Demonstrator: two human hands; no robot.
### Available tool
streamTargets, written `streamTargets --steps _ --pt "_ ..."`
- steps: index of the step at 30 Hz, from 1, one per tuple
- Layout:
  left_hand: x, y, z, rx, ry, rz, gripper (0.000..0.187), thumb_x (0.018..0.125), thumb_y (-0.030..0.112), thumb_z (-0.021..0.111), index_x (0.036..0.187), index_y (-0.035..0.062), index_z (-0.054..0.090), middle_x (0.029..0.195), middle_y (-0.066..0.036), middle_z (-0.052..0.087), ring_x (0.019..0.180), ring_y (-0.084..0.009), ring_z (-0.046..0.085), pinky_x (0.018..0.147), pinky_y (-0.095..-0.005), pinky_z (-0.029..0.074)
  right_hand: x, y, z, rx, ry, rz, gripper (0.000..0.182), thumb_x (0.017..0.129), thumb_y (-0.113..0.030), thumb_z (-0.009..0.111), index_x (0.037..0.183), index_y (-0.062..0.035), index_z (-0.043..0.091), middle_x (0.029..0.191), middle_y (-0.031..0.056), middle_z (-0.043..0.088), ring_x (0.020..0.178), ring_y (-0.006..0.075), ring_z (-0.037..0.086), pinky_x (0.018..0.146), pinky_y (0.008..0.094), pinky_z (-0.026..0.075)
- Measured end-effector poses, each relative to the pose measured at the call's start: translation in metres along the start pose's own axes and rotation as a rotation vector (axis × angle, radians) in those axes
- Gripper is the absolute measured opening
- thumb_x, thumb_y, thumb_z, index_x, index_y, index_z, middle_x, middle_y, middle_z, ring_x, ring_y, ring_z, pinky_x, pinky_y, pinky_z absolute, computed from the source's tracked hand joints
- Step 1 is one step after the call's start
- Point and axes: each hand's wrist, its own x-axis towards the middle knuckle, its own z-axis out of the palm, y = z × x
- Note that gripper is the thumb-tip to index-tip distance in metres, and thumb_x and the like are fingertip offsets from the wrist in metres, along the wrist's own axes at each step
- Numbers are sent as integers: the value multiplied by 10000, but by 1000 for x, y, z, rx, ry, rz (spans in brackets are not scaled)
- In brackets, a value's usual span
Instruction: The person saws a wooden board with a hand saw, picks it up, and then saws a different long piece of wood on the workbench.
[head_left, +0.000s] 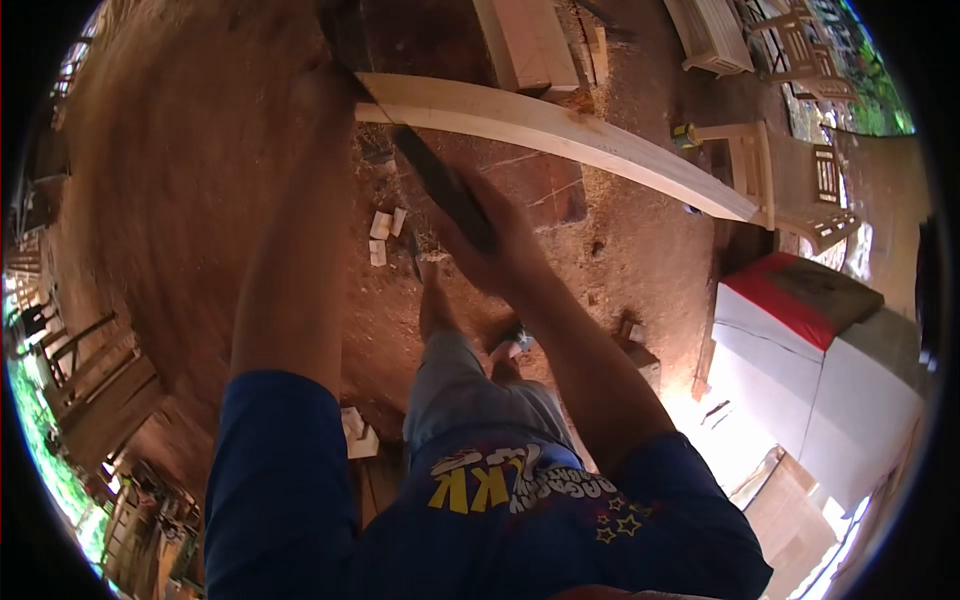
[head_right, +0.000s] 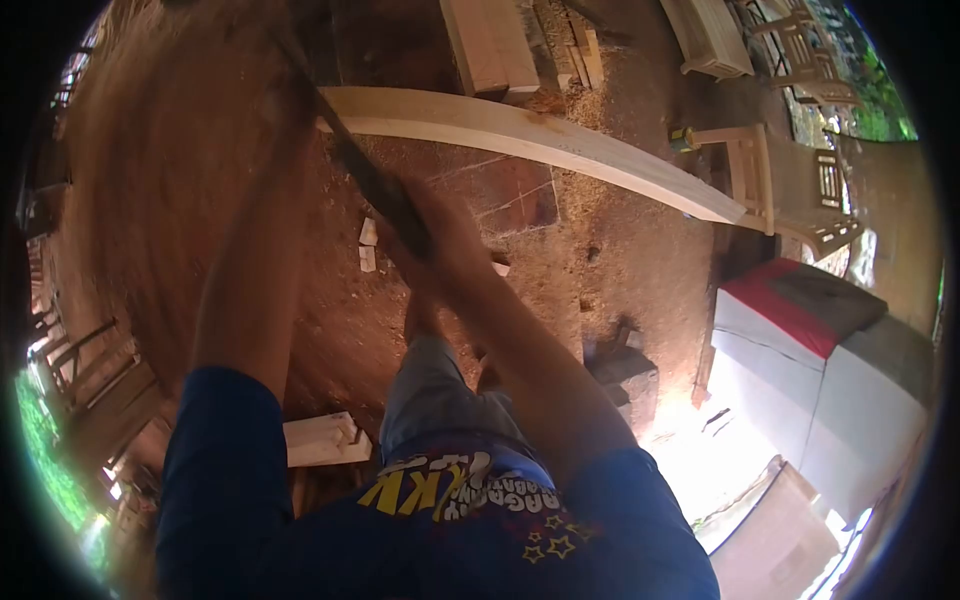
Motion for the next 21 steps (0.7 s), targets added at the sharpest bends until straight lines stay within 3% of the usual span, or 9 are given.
streamTargets --steps 3,7,8,10,11,13,19,20,21 --pt "2 16 1 18 17 -151 235 939 122 644 1141 60 747 1129 -113 750 999 -240 728 751 -397 592 51 -45 9 -9 0 68 482 935 -209 706 1356 -27 557 1004 222 704 908 347 724 809 436 555" --pt "32 -4 7 777 -180 147 247 989 123 600 1194 67 726 1160 -117 738 996 -258 731 771 -387 610 -12 -28 -10 17 41 9 490 922 -190 712 1367 -53 561 984 209 701 879 325 728 783 419 558" --pt "38 -17 3 974 -224 214 250 1001 123 589 1207 69 720 1167 -118 735 995 -263 731 776 -384 615 -50 -29 -26 59 -31 153 536 931 -196 704 1417 -64 522 1013 224 713 936 342 736 811 439 568" --pt "26 -10 -1 722 -199 68 269 1025 130 560 1246 55 694 1188 -129 723 997 -267 729 777 -377 621 -131 -35 -61 11 -115 265 622 927 -146 718 1495 -77 473 1064 221 733 944 305 766 779 396 597" --pt "8 19 -3 265 -122 -138 286 1036 136 542 1271 38 672 1201 -140 712 1000 -267 727 773 -373 622 -174 -27 -70 83 -89 283 655 909 -110 740 1502 -56 466 1078 216 736 907 290 776 742 349 607" --pt "4 19 0 -221 -68 -300 314 1054 145 514 1307 0 630 1221 -156 694 1009 -266 721 767 -366 623 -235 -26 -90 -109 35 29 667 898 -96 751 1493 -14 463 1056 208 734 861 262 770 706 320 601" --pt "18 0 5 -335 -118 -215 327 1059 145 500 1313 -35 600 1220 -163 678 1005 -260 710 760 -366 612 -187 -11 -79 6 11 131 671 874 -113 769 1472 -1 489 1041 203 738 897 295 771 733 357 609" --pt "15 -1 3 -333 -120 -218 323 1057 146 502 1308 -31 604 1217 -161 680 1000 -260 710 759 -367 610 -150 4 -63 8 -74 286 683 865 -117 774 1483 -32 495 1040 195 741 920 309 770 749 379 607" --pt "13 0 0 -332 -117 -217 319 1055 146 503 1302 -27 608 1213 -160 681 994 -260 710 759 -368 608 -107 15 -49 64 -89 165 621 904 -109 729 1485 -121 512 1146 170 737 939 237 760 772 347 596"
